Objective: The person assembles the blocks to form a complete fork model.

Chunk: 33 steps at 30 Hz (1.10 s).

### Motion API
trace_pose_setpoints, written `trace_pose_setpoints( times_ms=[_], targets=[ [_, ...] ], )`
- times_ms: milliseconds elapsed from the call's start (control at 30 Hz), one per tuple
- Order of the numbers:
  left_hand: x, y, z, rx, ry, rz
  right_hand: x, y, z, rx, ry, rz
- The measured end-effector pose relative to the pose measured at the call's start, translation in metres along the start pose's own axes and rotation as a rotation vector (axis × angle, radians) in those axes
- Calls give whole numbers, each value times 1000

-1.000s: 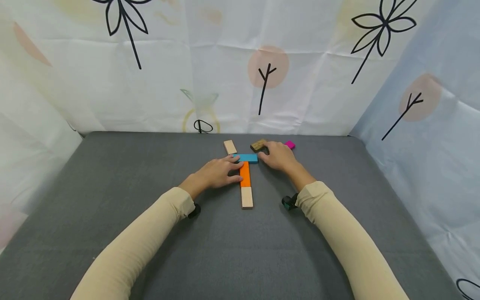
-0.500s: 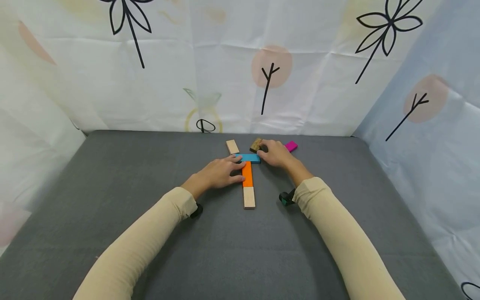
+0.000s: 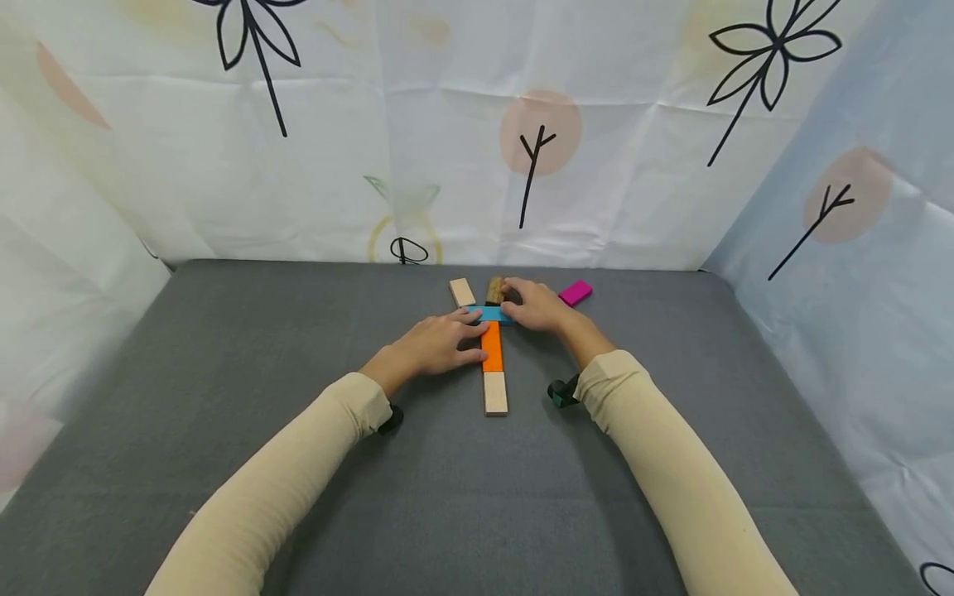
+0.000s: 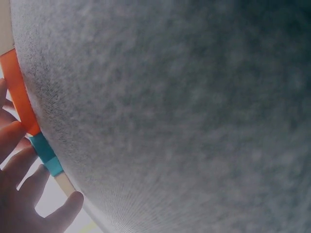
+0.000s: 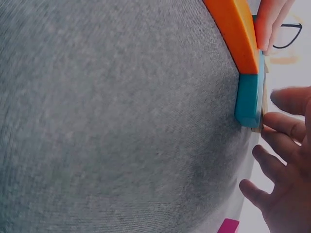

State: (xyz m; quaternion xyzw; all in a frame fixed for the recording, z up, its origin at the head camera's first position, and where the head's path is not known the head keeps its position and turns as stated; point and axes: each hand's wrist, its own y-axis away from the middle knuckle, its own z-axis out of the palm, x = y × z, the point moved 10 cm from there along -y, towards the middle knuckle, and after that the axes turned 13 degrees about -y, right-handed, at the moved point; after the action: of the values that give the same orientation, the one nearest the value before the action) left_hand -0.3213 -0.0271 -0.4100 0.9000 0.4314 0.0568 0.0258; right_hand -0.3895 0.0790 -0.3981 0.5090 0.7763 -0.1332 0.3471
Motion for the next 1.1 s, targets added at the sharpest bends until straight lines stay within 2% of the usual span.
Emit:
trace_pose_setpoints(
  times_ms=[333, 767, 1100],
  targets=[
    [-1, 0, 2, -8, 1, -11, -5, -2, 3, -15, 17, -14],
    [0, -1, 3, 2, -1, -9, -3, -7, -5, 188, 53, -11],
    [0, -1, 2, -5, 8, -13, -2, -9, -6, 220, 58, 4]
  ],
)
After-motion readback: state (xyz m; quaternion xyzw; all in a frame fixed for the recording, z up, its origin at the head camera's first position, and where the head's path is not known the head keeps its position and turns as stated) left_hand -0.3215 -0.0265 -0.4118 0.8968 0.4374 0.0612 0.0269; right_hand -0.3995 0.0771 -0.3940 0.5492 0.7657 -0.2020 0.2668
